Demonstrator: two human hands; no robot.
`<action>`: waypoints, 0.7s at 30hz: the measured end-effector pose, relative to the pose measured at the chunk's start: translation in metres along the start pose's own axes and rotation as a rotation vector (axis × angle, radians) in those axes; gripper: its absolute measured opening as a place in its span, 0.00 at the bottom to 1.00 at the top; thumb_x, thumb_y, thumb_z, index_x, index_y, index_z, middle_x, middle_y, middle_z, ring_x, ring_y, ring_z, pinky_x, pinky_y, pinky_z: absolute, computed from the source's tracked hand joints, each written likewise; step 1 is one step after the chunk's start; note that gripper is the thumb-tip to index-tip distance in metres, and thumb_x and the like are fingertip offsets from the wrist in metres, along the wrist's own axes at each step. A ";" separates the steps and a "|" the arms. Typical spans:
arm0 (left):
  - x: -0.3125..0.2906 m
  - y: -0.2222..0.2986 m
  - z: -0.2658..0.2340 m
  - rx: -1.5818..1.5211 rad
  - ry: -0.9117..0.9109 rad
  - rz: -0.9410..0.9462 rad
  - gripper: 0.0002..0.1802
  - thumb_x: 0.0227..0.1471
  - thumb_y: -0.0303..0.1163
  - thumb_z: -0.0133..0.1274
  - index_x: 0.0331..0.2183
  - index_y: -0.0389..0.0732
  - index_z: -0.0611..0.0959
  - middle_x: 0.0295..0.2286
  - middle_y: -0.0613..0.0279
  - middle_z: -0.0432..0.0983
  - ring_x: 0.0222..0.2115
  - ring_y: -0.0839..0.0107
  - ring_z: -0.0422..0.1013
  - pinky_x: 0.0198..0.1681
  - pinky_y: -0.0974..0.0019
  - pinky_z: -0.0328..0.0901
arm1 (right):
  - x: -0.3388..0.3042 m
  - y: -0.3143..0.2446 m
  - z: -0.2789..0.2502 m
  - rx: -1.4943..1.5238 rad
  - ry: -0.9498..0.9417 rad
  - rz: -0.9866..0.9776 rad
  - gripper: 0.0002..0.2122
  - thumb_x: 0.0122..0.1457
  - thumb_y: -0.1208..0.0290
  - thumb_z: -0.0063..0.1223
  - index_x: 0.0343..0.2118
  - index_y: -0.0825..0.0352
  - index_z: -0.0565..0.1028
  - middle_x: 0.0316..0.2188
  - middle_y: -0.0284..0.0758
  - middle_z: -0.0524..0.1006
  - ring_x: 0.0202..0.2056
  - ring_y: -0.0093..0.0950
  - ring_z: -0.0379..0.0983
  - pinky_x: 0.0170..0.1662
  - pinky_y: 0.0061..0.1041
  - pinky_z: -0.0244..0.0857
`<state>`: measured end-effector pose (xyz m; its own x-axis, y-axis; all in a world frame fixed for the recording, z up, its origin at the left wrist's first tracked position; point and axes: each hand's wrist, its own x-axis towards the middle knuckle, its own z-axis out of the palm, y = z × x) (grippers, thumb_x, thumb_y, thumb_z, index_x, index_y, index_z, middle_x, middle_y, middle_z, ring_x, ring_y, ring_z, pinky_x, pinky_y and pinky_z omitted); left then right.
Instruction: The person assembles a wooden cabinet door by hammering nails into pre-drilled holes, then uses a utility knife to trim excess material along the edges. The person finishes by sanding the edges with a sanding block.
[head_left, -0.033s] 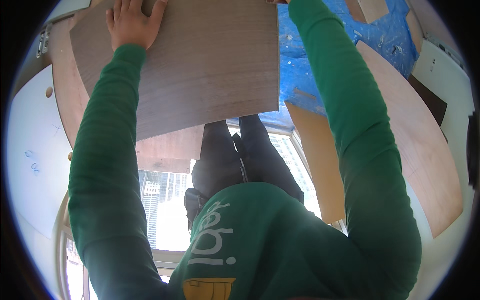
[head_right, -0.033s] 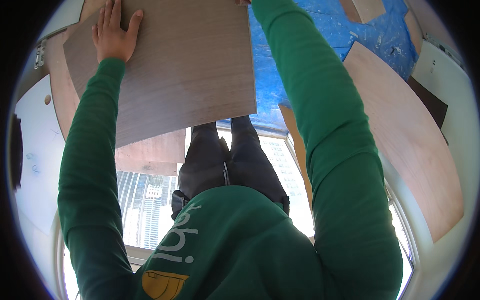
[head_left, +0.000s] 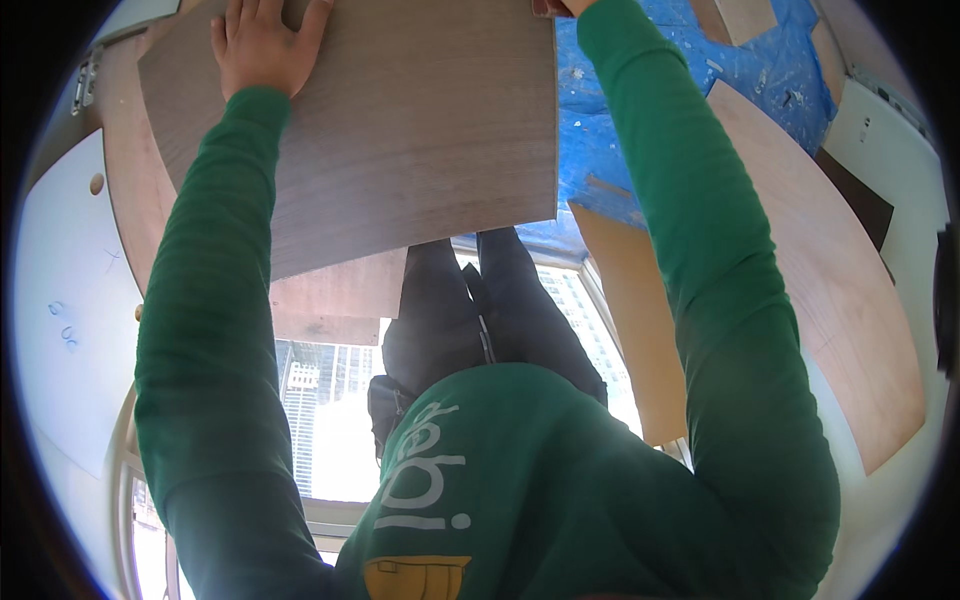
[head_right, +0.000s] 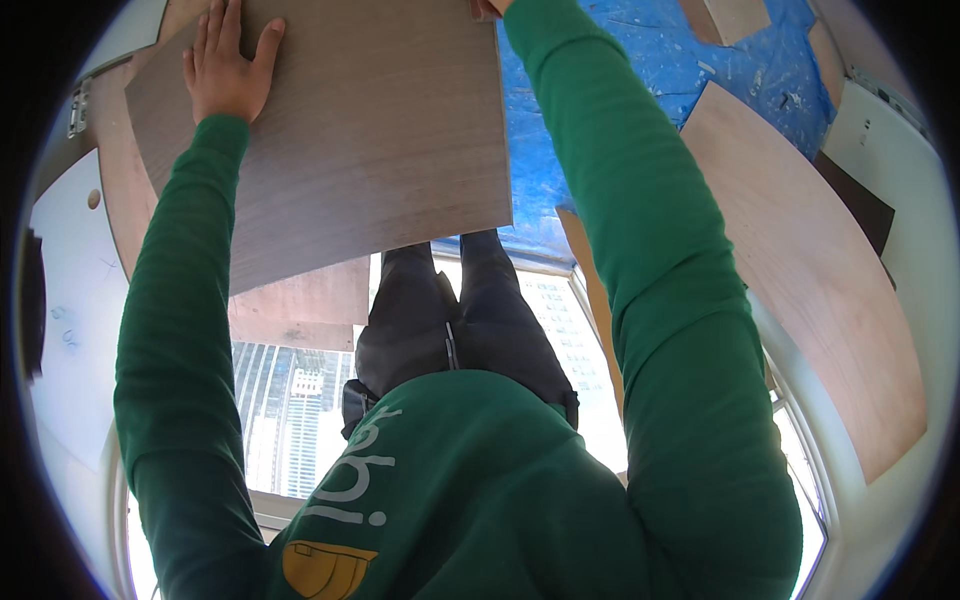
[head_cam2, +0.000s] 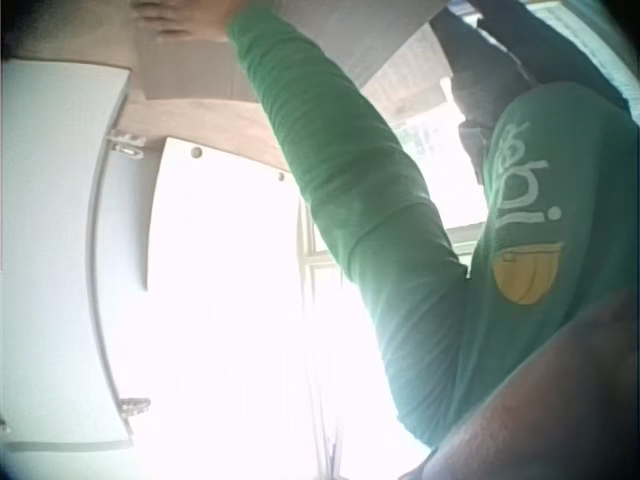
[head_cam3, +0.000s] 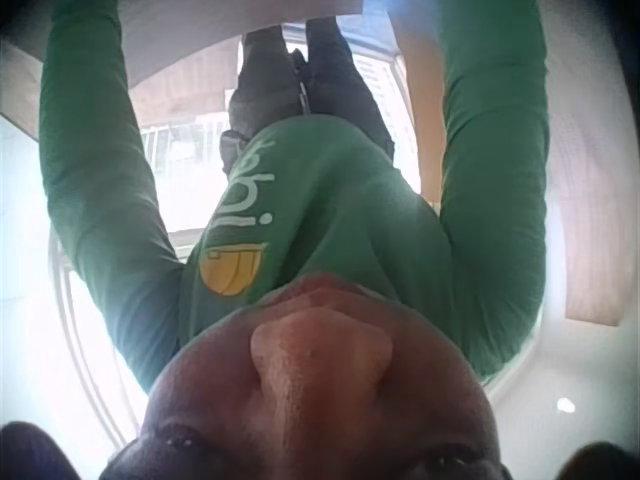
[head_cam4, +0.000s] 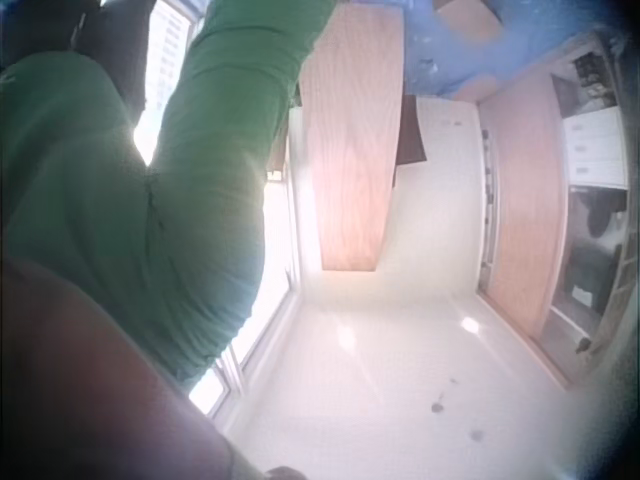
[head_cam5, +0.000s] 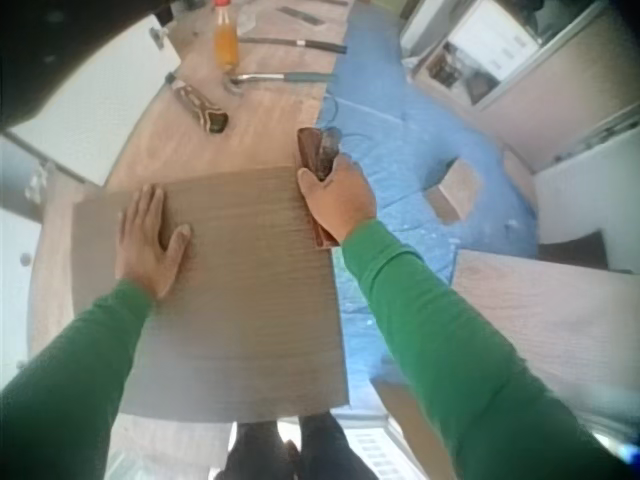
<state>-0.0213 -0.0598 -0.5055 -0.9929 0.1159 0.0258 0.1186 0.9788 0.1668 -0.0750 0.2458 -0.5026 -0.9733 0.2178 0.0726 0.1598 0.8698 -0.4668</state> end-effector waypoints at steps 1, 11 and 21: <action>-0.004 -0.003 -0.002 0.006 -0.010 -0.029 0.42 0.65 0.53 0.45 0.70 0.39 0.58 0.70 0.49 0.50 0.72 0.54 0.42 0.74 0.49 0.34 | -0.016 -0.004 0.001 0.012 -0.010 -0.022 0.27 0.60 0.50 0.58 0.45 0.77 0.74 0.44 0.58 0.77 0.48 0.56 0.74 0.52 0.48 0.69; 0.011 0.003 0.003 0.039 -0.038 -0.026 0.43 0.64 0.55 0.45 0.70 0.40 0.57 0.71 0.51 0.49 0.72 0.56 0.41 0.75 0.51 0.33 | -0.160 0.022 -0.028 0.013 -0.041 0.098 0.25 0.53 0.54 0.69 0.35 0.73 0.70 0.35 0.47 0.74 0.38 0.49 0.74 0.40 0.46 0.70; 0.014 -0.003 0.009 0.037 -0.013 -0.008 0.43 0.65 0.54 0.45 0.70 0.41 0.56 0.71 0.51 0.48 0.72 0.55 0.41 0.75 0.51 0.33 | -0.406 0.049 -0.107 0.212 -0.310 0.411 0.22 0.54 0.61 0.69 0.40 0.71 0.69 0.36 0.44 0.72 0.36 0.45 0.73 0.39 0.42 0.69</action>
<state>-0.0359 -0.0595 -0.5149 -0.9938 0.1103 0.0113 0.1108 0.9852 0.1307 0.3459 0.2479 -0.4605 -0.8457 0.3519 -0.4011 0.5313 0.6256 -0.5713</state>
